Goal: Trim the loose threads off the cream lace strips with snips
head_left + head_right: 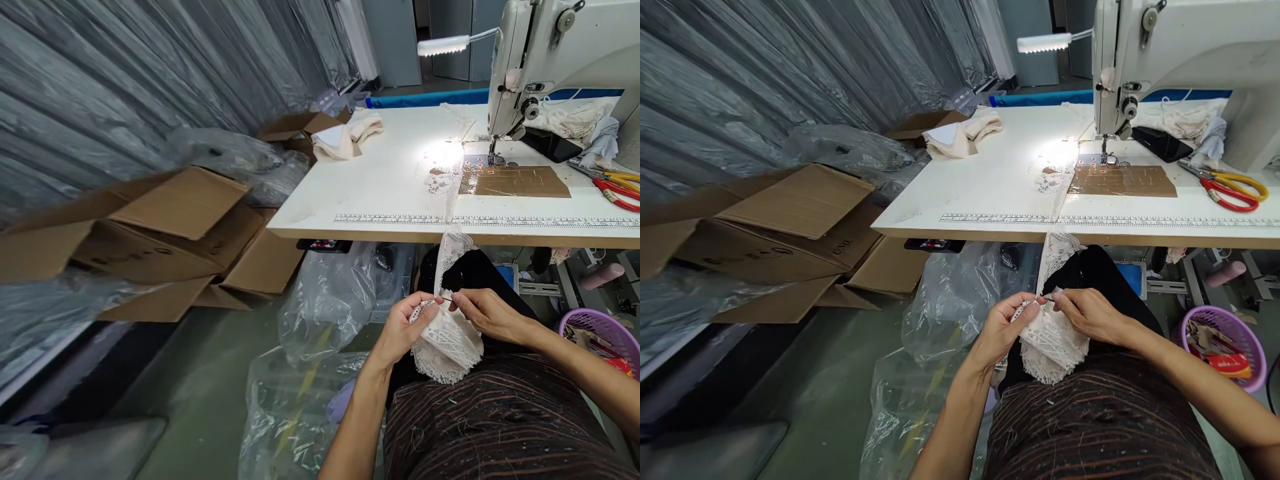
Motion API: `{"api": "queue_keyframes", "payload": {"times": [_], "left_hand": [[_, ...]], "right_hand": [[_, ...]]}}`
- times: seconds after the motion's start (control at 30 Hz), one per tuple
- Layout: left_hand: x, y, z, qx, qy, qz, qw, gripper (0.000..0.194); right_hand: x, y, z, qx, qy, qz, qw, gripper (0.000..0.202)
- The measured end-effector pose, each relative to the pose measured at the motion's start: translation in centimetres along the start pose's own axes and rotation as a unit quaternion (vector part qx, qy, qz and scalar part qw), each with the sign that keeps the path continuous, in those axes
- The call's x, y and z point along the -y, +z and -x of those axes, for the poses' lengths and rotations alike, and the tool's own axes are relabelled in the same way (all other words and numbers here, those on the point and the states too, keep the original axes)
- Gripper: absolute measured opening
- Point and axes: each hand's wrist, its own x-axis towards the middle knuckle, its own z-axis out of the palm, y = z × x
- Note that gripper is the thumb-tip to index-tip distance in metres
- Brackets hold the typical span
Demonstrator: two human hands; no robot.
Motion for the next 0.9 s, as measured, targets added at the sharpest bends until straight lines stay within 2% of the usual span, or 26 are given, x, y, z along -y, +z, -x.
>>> {"api": "queue_keyframes", "payload": {"times": [0.13,0.3,0.4,0.5,0.6,0.7,0.73,0.8,0.87,0.9], "left_hand": [[-0.7,0.0,0.2,-0.005,0.036,-0.068,0.997,0.038],[-1.0,0.1,0.3,-0.006,0.043,-0.086,0.995,0.034],[-1.0,0.3,0.2,-0.013,0.054,-0.089,0.994,0.031],[-1.0,0.5,0.3,-0.016,0.046,-0.074,0.996,0.031],[-1.0,0.6,0.7,-0.015,0.029,-0.067,0.997,0.033],[-0.4,0.7,1.0,-0.021,0.055,-0.150,0.987,0.027],[0.0,0.7,1.1,-0.022,0.078,-0.193,0.978,0.024],[0.8,0.7,0.9,-0.023,0.141,-0.278,0.950,0.020],[1.6,0.6,0.1,-0.044,0.208,-0.338,0.917,0.027],[1.9,0.5,-0.4,-0.075,0.235,-0.352,0.903,0.031]], "right_hand": [[-0.3,0.5,-0.7,0.003,-0.032,0.062,0.998,0.046],[-0.1,0.9,-1.3,-0.011,-0.028,0.118,0.993,0.036],[0.0,1.3,-1.7,-0.019,0.002,0.099,0.995,0.035],[0.2,1.6,-1.4,-0.023,0.028,0.016,0.999,0.041],[0.6,1.5,-0.1,0.038,0.050,-0.106,0.992,0.050],[1.1,0.7,1.6,0.157,0.095,-0.174,0.967,0.051],[1.2,0.4,2.0,0.177,0.103,-0.170,0.964,0.049],[1.2,-0.2,2.4,0.151,0.097,-0.113,0.977,0.042],[1.0,-0.6,2.3,0.068,0.076,-0.035,0.994,0.035],[0.8,-0.8,2.1,0.033,0.069,-0.010,0.997,0.032]]}}
